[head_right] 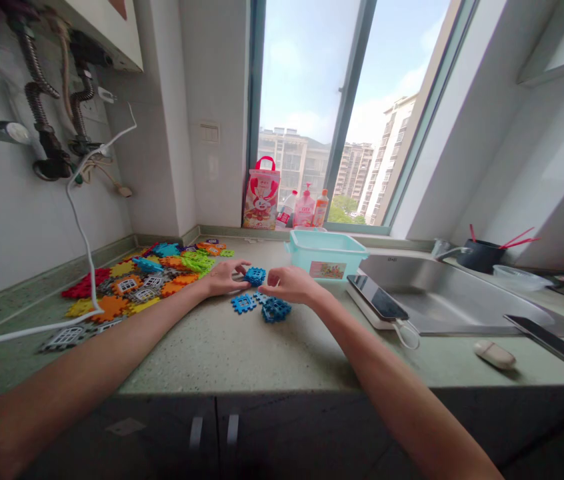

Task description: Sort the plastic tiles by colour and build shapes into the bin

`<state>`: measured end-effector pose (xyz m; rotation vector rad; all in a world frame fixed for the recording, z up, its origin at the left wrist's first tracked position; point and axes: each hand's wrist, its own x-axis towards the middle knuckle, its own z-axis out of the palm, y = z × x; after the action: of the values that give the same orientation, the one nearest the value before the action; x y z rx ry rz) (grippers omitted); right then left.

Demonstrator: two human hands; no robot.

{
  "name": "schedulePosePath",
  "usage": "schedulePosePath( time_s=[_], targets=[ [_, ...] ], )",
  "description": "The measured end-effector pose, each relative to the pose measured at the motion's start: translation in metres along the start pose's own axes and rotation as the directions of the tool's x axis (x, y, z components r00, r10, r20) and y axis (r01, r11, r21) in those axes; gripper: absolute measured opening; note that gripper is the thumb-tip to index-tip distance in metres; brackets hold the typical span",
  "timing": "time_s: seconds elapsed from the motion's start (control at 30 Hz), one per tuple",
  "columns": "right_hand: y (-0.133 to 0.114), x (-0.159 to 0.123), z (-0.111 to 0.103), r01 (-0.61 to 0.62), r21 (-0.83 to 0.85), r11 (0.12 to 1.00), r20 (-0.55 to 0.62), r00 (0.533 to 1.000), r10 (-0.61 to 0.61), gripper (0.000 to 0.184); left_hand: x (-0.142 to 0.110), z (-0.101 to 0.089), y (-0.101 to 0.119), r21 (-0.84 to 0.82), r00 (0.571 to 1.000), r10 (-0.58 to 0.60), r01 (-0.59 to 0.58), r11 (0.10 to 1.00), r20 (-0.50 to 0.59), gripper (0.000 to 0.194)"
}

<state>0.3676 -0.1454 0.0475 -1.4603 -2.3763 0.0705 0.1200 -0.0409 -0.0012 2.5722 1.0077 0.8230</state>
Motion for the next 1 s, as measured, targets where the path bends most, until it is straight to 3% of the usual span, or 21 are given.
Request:
schedulePosePath(
  time_s=[0.17,0.33,0.47,0.57,0.7,0.87,1.0],
  targets=[
    [-0.006,0.000,0.008,-0.069,-0.172,0.983,0.063,0.995,0.081,0.029,0.001,0.000,-0.001,0.006,1.000,-0.003,0.003,1.000,-0.009,0.069],
    [0.014,-0.001,0.003,-0.155,-0.156,0.975,-0.028,0.988,0.153,0.028,0.000,-0.001,0.003,-0.018,1.000,0.017,-0.017,1.000,0.011,0.069],
    [0.025,0.005,0.004,0.000,0.026,1.000,-0.298,0.955,0.008,0.024,-0.001,-0.001,0.006,-0.067,0.997,0.072,-0.070,0.995,0.028,0.067],
    [0.026,0.016,0.013,0.149,0.136,0.979,-0.398,0.914,-0.083,0.023,-0.001,0.000,0.005,-0.083,0.996,0.077,-0.074,0.994,0.039,0.069],
    [0.025,0.026,0.027,0.194,0.152,0.969,-0.403,0.907,-0.118,0.021,0.000,0.001,0.002,-0.092,0.997,0.063,-0.059,0.994,0.042,0.070],
    [0.023,0.024,0.029,0.260,0.093,0.961,-0.288,0.931,-0.224,0.013,0.000,0.004,0.000,-0.149,0.997,0.072,-0.066,0.987,0.034,0.075],
    [0.005,0.014,0.017,0.349,0.049,0.936,-0.355,0.882,-0.310,0.016,0.000,0.004,0.001,-0.171,0.997,0.069,-0.063,0.983,0.034,0.076]
  ],
)
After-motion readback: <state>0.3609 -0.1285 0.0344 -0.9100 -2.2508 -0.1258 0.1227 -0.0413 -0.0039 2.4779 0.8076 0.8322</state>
